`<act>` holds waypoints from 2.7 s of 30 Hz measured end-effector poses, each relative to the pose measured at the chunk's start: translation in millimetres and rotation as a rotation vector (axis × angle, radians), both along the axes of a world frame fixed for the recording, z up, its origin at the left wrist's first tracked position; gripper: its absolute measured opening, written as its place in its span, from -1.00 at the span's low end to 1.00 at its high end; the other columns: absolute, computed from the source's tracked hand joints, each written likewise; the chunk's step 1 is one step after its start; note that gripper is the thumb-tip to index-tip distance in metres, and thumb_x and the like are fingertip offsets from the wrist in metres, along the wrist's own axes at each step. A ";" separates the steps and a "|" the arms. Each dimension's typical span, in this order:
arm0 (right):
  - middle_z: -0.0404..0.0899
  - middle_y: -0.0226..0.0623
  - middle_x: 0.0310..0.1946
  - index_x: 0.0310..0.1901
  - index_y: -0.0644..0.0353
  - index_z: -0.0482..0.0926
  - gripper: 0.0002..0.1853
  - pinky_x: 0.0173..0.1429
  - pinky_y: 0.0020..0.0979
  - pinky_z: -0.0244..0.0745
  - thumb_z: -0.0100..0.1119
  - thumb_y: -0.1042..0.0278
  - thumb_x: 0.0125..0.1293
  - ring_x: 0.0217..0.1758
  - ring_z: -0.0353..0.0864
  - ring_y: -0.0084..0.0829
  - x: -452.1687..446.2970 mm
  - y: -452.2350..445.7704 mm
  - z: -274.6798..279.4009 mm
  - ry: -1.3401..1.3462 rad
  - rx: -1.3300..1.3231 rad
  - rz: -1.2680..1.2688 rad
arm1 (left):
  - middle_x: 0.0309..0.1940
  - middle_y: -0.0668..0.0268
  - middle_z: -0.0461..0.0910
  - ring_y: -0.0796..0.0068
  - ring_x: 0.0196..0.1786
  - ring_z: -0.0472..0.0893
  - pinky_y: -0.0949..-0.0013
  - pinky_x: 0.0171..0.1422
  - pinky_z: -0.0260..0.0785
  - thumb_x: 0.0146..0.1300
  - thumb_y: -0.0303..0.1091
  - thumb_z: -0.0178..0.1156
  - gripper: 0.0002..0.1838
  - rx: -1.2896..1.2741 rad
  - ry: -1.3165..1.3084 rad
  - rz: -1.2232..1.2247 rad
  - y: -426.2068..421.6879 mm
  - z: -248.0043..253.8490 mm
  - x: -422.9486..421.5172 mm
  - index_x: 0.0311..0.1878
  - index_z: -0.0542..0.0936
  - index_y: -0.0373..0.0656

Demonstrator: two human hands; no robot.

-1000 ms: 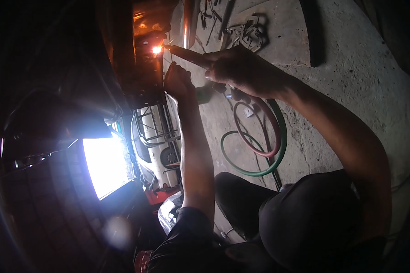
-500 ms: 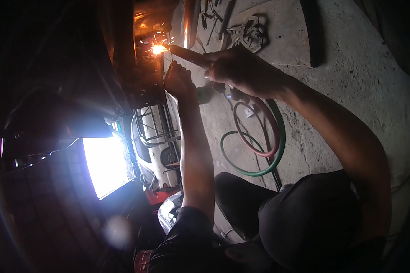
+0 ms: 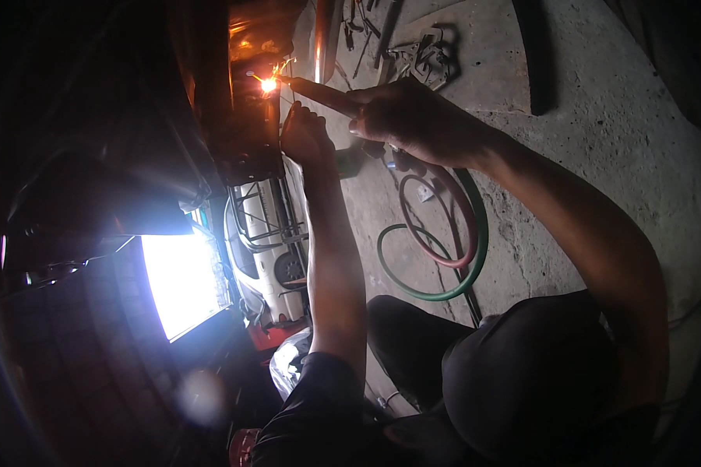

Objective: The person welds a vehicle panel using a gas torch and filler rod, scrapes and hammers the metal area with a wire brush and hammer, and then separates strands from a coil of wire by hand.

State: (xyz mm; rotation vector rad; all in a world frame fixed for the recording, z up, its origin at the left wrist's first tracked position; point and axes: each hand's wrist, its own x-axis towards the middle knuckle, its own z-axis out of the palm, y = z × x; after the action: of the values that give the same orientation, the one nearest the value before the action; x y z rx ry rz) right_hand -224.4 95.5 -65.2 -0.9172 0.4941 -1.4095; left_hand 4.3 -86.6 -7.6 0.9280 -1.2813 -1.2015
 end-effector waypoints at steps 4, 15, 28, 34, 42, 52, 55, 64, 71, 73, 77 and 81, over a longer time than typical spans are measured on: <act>0.59 -0.38 -0.35 0.46 0.22 0.33 -0.36 -0.45 -0.55 0.60 0.20 0.11 0.45 -0.52 0.52 -0.71 0.7 -1.9 -1.0 0.000 0.002 0.016 | -0.55 0.40 0.47 0.66 -0.59 0.33 0.52 -0.54 0.19 0.37 -0.48 0.21 -0.90 -0.023 0.005 -0.010 3.8 0.2 -4.3 -0.19 0.64 -0.32; 0.54 -0.43 -0.46 0.41 0.25 0.40 -0.41 -0.49 -0.55 0.52 0.08 0.22 0.39 -0.51 0.53 -0.67 5.8 -2.6 -1.6 -0.020 -0.025 -0.058 | -0.58 0.41 0.46 0.66 -0.60 0.32 0.53 -0.56 0.18 0.36 -0.47 0.24 -0.92 -0.030 -0.019 0.075 2.3 0.8 -10.5 -0.23 0.65 -0.28; 0.61 -0.31 -0.30 0.45 0.24 0.33 -0.33 -0.42 -0.53 0.61 0.21 0.05 0.44 -0.48 0.54 -0.68 2.0 -4.1 -4.7 0.013 -0.039 -0.003 | -0.54 0.37 0.52 0.61 -0.57 0.42 0.50 -0.53 0.27 0.37 -0.43 0.25 -0.90 0.004 -0.001 0.074 1.2 1.9 -4.2 -0.17 0.67 -0.27; 0.56 -0.40 -0.50 0.34 0.33 0.48 -0.42 -0.45 -0.49 0.47 0.03 0.27 0.30 -0.55 0.52 -0.63 7.1 -2.5 0.6 -0.021 -0.014 -0.094 | -0.52 0.36 0.53 0.60 -0.56 0.42 0.49 -0.51 0.29 0.37 -0.43 0.25 -0.90 -0.010 0.013 -0.026 -6.1 -2.6 3.0 -0.17 0.66 -0.26; 0.57 -0.39 -0.49 0.20 0.37 0.57 -0.48 -0.43 -0.46 0.48 0.04 0.24 0.29 -0.54 0.53 -0.61 0.5 1.8 6.9 0.000 0.016 -0.047 | -0.53 0.39 0.51 0.60 -0.55 0.41 0.49 -0.50 0.28 0.38 -0.44 0.23 -0.91 -0.039 -0.092 0.105 -10.1 -6.4 3.3 -0.21 0.66 -0.24; 0.54 -0.41 -0.39 0.46 0.27 0.32 -0.34 -0.40 -0.51 0.62 0.19 0.09 0.44 -0.27 0.63 -0.64 5.9 -8.2 -8.2 0.018 -0.077 -0.029 | -0.53 0.39 0.51 0.60 -0.53 0.43 0.47 -0.49 0.30 0.40 -0.42 0.21 -0.88 0.016 -0.047 0.051 -12.5 -4.1 8.7 -0.17 0.67 -0.25; 0.58 -0.35 -0.36 0.46 0.29 0.30 -0.33 -0.43 -0.51 0.62 0.19 0.11 0.44 -0.41 0.61 -0.65 1.9 -5.5 -2.8 0.030 -0.084 -0.038 | -0.55 0.39 0.51 0.60 -0.54 0.42 0.46 -0.49 0.30 0.39 -0.41 0.21 -0.88 0.049 -0.021 0.092 -4.8 1.2 -1.2 -0.18 0.67 -0.25; 0.57 -0.34 -0.46 0.36 0.33 0.44 -0.38 -0.39 -0.47 0.48 0.09 0.19 0.31 -0.52 0.50 -0.62 3.8 0.1 3.9 0.023 -0.039 -0.098 | -0.57 0.43 0.46 0.63 -0.58 0.35 0.48 -0.51 0.22 0.38 -0.42 0.22 -0.90 0.017 -0.157 0.184 3.1 2.5 -10.3 -0.24 0.65 -0.22; 0.54 -0.37 -0.53 0.27 0.37 0.54 -0.41 -0.36 -0.44 0.45 0.04 0.22 0.25 -0.49 0.51 -0.59 2.7 3.5 8.3 0.041 -0.003 -0.102 | -0.57 0.44 0.44 0.63 -0.58 0.32 0.47 -0.50 0.19 0.37 -0.41 0.23 -0.90 0.030 -0.159 0.174 3.4 4.6 -9.5 -0.27 0.64 -0.20; 0.54 -0.38 -0.53 0.29 0.37 0.52 -0.40 -0.38 -0.44 0.47 0.04 0.22 0.26 -0.50 0.52 -0.60 3.9 2.8 8.0 0.007 -0.004 -0.093 | -0.57 0.44 0.43 0.64 -0.58 0.31 0.48 -0.51 0.18 0.38 -0.41 0.22 -0.89 0.024 -0.129 0.136 1.5 4.6 -7.3 -0.28 0.64 -0.21; 0.53 -0.41 -0.53 0.32 0.36 0.49 -0.40 -0.41 -0.46 0.47 0.03 0.21 0.29 -0.53 0.51 -0.61 2.6 4.8 9.1 0.010 -0.009 -0.087 | -0.58 0.44 0.41 0.65 -0.59 0.29 0.49 -0.52 0.16 0.39 -0.42 0.20 -0.88 0.021 -0.148 0.170 1.3 4.9 -11.8 -0.30 0.63 -0.21; 0.52 -0.42 -0.53 0.35 0.33 0.47 -0.40 -0.42 -0.48 0.48 0.03 0.21 0.31 -0.55 0.50 -0.62 0.0 5.0 9.8 0.030 0.002 -0.042 | -0.58 0.44 0.41 0.65 -0.60 0.29 0.49 -0.52 0.16 0.39 -0.42 0.19 -0.87 -0.045 -0.167 0.039 -7.7 -3.4 5.3 -0.28 0.63 -0.23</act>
State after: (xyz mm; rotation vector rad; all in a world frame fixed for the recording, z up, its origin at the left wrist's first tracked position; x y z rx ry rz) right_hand -224.4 100.4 -55.4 -0.9326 0.5399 -1.4345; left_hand 9.6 -94.3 -10.9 1.0328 -1.4100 -1.0782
